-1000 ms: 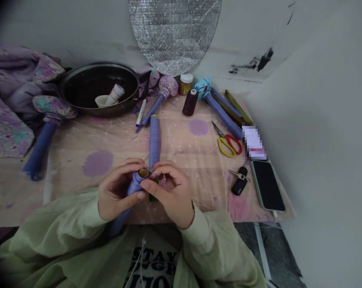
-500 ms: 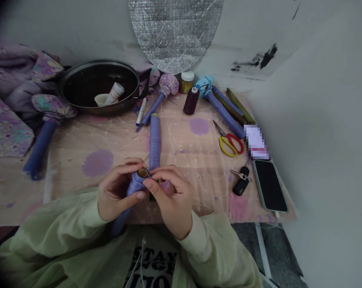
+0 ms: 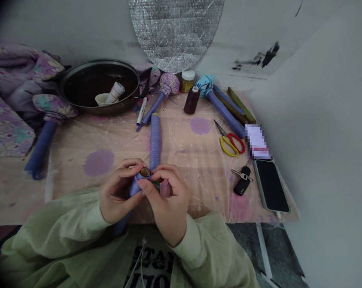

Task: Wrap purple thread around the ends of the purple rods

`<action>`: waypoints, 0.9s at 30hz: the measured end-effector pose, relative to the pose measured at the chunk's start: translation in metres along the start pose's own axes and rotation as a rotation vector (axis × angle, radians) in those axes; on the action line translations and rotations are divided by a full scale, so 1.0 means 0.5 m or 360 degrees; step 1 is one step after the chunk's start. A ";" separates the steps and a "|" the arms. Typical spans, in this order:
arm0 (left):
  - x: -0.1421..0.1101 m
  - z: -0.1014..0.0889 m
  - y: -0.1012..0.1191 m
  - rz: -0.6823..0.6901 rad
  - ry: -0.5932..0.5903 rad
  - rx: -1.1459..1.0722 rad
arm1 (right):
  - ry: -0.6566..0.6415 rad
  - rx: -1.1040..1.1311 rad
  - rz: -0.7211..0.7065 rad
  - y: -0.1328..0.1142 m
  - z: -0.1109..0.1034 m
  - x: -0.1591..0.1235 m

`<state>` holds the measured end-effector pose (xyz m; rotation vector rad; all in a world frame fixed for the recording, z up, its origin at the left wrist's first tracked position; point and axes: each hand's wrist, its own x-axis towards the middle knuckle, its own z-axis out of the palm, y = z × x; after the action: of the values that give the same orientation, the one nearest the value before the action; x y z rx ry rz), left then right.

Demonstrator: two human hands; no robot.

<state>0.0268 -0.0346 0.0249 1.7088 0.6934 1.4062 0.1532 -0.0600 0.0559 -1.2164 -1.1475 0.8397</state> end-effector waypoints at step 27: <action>0.109 0.016 0.143 0.0511 0.0524 0.0423 | 0.0067 0.0032 -0.0624 -0.150 0.013 0.048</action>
<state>0.0418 -0.0299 0.1138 1.8737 0.8415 1.9201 0.1466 -0.0501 0.1337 -0.9445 -1.2857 0.5244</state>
